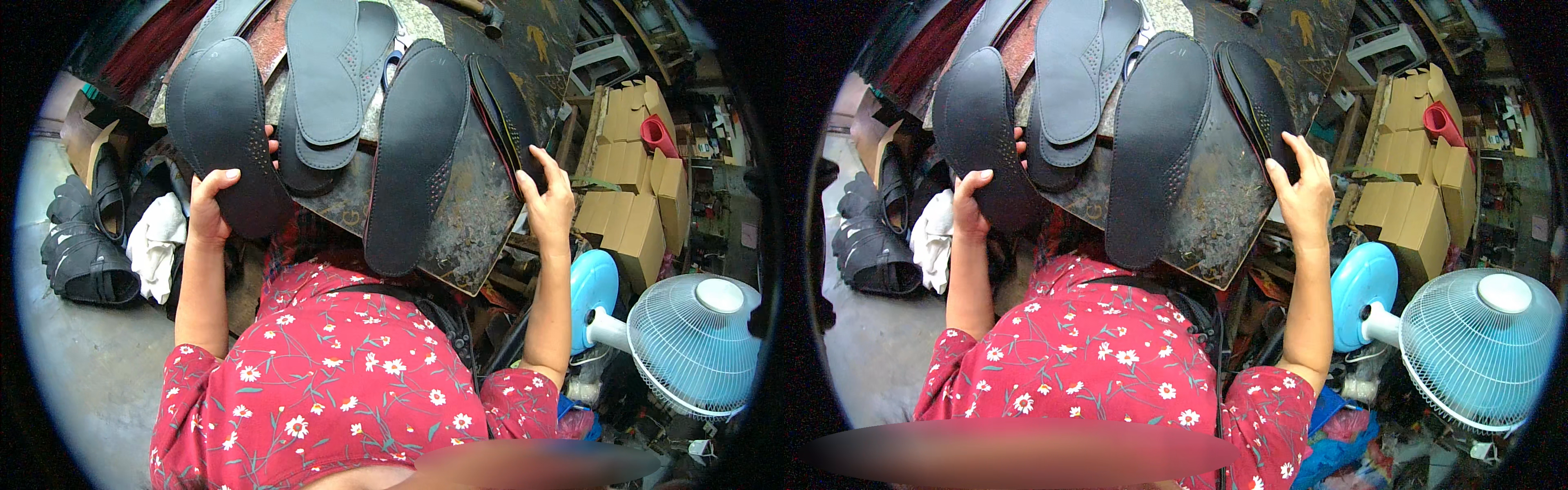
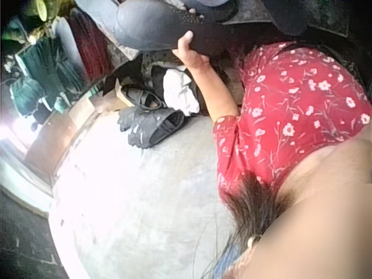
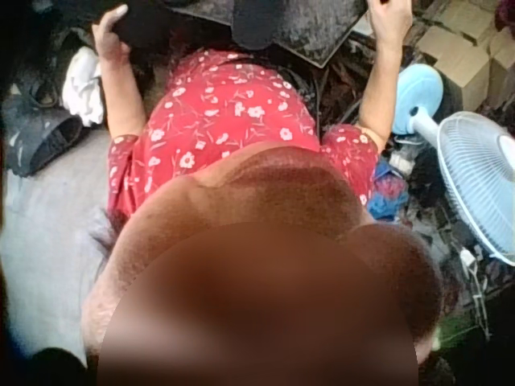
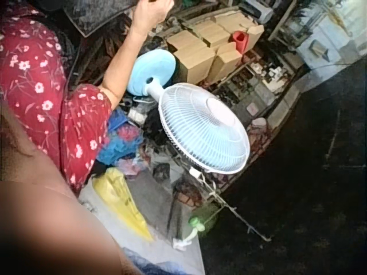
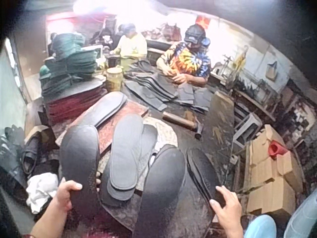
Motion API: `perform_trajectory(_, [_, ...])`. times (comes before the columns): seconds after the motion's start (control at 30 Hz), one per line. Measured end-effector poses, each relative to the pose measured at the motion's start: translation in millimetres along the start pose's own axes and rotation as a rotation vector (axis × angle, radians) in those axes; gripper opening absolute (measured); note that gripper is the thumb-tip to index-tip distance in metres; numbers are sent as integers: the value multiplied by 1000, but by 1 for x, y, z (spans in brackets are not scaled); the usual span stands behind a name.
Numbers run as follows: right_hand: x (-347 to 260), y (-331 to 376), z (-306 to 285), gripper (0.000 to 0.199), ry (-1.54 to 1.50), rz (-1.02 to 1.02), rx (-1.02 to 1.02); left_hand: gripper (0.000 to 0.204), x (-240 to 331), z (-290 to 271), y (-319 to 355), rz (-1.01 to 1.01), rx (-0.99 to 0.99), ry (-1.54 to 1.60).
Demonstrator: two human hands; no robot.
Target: The person picks up, compares, and stacks various shoe insoles on a workbench. They handle multiple insoles, turning them over to inspect both sides and aligning them into piles.
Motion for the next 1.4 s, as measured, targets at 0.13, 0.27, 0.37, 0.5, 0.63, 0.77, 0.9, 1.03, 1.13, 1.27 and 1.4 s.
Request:
perform_trajectory(0.13, [7, -9, -10, 44, -333, 93, -14, 69, 0, 0, 0, -1, -2, -2])
perform_trajectory(0.27, [5, -16, -27, 48, -590, 145, 82, 69, 0, 0, 0, 0, -7, 4])
perform_trajectory(0.37, [-7, -13, -29, 44, -551, -38, 109, 69, 1, 0, 0, 4, -15, -4])
perform_trajectory(0.5, [-19, -3, 2, 44, 288, -125, 12, 69, -1, 0, 0, 3, 1, 18])
perform_trajectory(0.63, [-24, -2, 14, 41, 267, -136, 60, 69, -1, -1, 1, -5, 4, 12])
perform_trajectory(0.77, [-25, -20, 9, 44, 201, -29, -16, 69, 0, 0, -1, 0, -9, 16])
perform_trajectory(0.9, [-24, -41, 6, 60, 149, -24, 49, 68, 0, 1, 0, 4, -8, 22])
perform_trajectory(1.03, [-20, -62, -11, 68, 282, -154, 317, 69, 1, 2, 1, -12, -9, -3])
perform_trajectory(1.13, [-12, -92, -30, 72, 227, -199, 510, 70, 2, 2, 0, -12, -11, -5])
perform_trajectory(1.27, [5, -145, -11, 67, -11, -79, 488, 69, 4, 4, 0, 10, -26, -6])
perform_trajectory(1.4, [12, -160, 36, 66, 414, 199, 57, 68, 4, 5, 1, 18, -23, 8])
Point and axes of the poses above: each hand's wrist, its own y-axis away from the middle knuckle, its own z-axis out of the palm, x = y × z, the point moved 3 cm from there along -y, towards the middle knuckle, and after that the axes turned 14 degrees about z, right-handed, at the moved point
